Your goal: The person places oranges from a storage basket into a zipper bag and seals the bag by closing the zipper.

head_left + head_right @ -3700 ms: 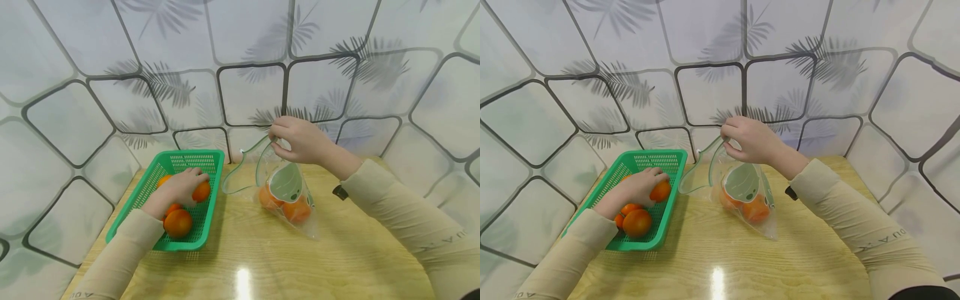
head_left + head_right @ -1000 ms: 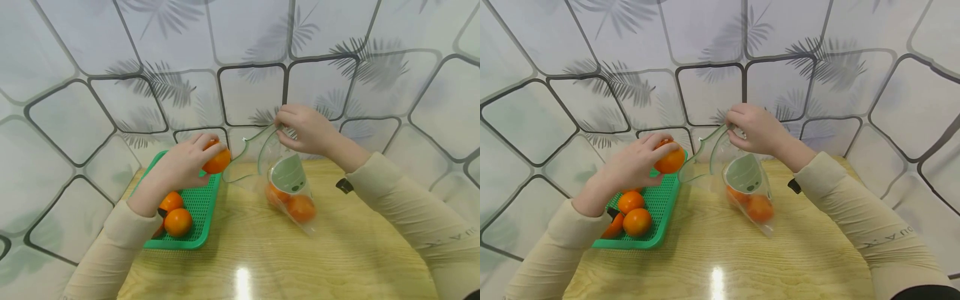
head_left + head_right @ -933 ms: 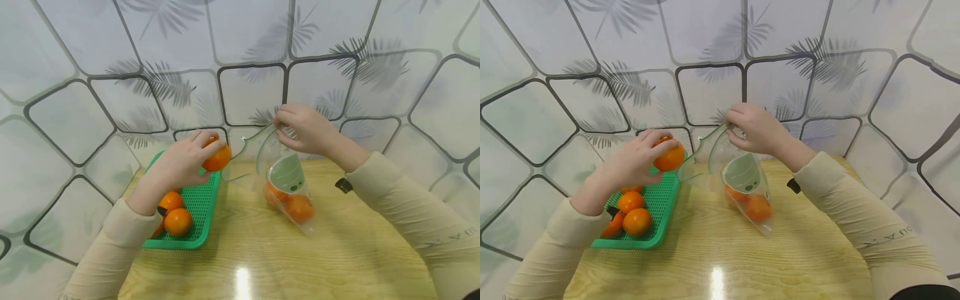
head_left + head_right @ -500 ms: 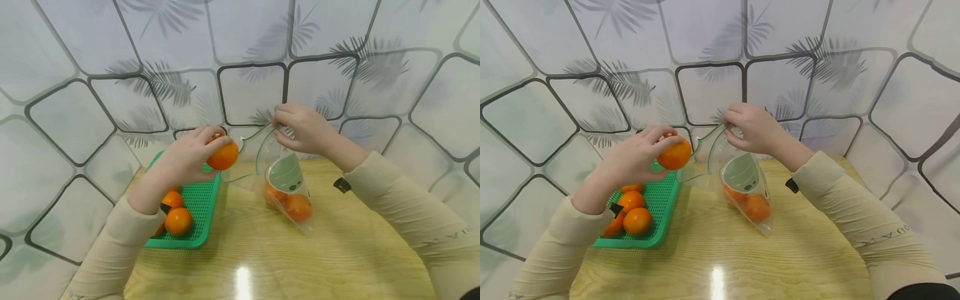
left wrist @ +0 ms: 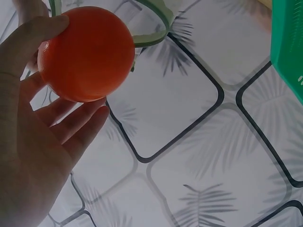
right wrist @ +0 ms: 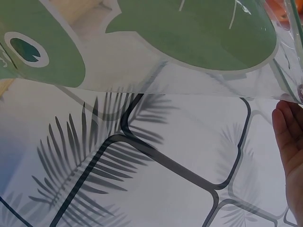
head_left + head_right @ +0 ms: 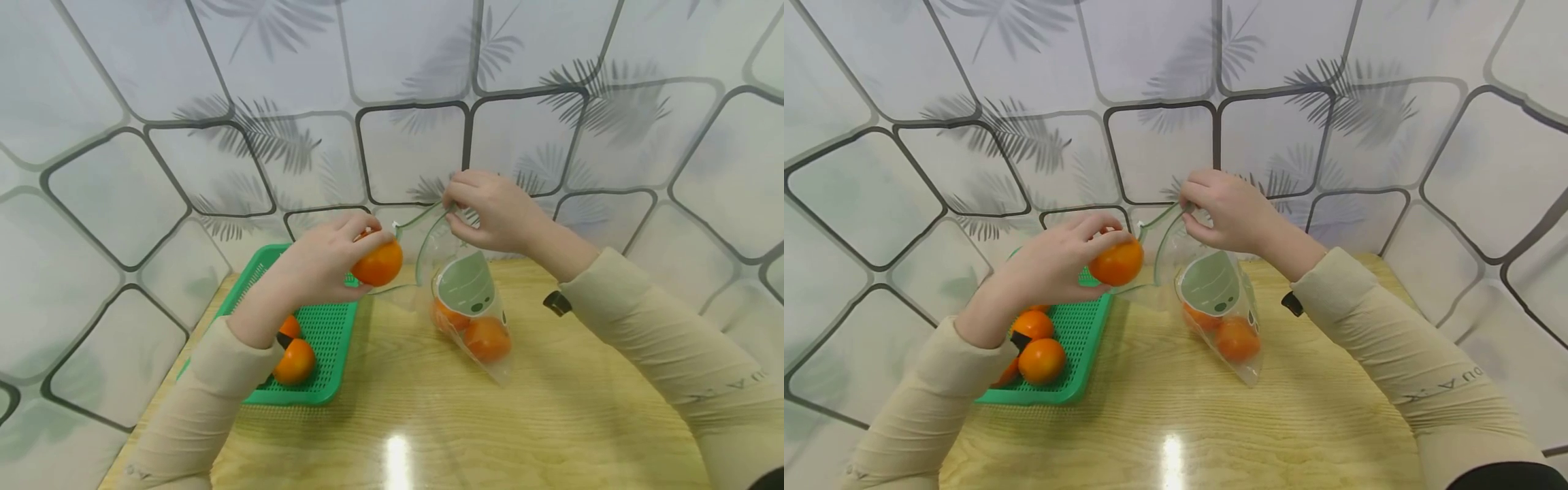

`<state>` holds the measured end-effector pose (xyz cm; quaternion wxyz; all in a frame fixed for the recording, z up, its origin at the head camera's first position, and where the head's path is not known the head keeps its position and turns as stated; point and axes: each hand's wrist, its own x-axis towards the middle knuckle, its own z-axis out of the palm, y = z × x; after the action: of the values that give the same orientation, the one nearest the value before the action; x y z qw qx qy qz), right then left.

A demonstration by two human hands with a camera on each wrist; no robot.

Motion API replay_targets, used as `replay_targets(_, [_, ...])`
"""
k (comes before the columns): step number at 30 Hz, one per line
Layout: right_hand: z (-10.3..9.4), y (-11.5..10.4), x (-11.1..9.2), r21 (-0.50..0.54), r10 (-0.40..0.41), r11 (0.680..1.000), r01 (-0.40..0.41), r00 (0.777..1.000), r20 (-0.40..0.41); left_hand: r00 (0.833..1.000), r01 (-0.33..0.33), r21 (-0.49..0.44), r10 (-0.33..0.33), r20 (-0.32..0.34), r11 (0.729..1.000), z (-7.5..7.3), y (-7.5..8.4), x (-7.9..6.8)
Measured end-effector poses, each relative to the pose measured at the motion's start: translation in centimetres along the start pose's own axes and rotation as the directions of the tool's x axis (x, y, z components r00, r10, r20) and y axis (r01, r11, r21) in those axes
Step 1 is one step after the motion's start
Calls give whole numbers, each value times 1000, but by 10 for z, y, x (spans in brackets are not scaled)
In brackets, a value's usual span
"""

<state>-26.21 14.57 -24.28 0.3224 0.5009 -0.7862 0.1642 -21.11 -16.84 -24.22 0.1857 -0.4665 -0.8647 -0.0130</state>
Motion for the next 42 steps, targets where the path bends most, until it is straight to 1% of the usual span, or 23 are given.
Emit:
replay_targets(4, [0,0,-1,0,11,1000,-11,1000,5,1000,1,11,-1,9,1000,3,2,2])
replay_targets(11, [1,-1,-1,14,13,1000,-13,1000,3,1000,-20,-7,20,2,1000,8,3,5])
replay_targets(15, [2,0,-1,19,10,1000,-10,1000,3,1000,-18,-11,18,9,1000,10,4,7])
replay_targets(19, [2,0,-2,27,7,1000,-7,1000,0,999,-13,-13,14,31,1000,12,4,9])
replay_targets(24, [2,0,-1,35,0,999,0,1000,0,997,5,-25,-3,77,1000,15,4,11])
replay_targets(33, [1,-2,1,46,-1,999,1,1000,6,986,46,-36,-40,165,998,20,5,15])
replay_targets(38, [1,-1,1,52,8,999,-8,1000,6,982,50,-29,-44,182,998,20,5,14])
replay_targets(42, [1,-1,1,56,21,998,-21,1000,4,986,29,-38,-22,164,999,20,5,13])
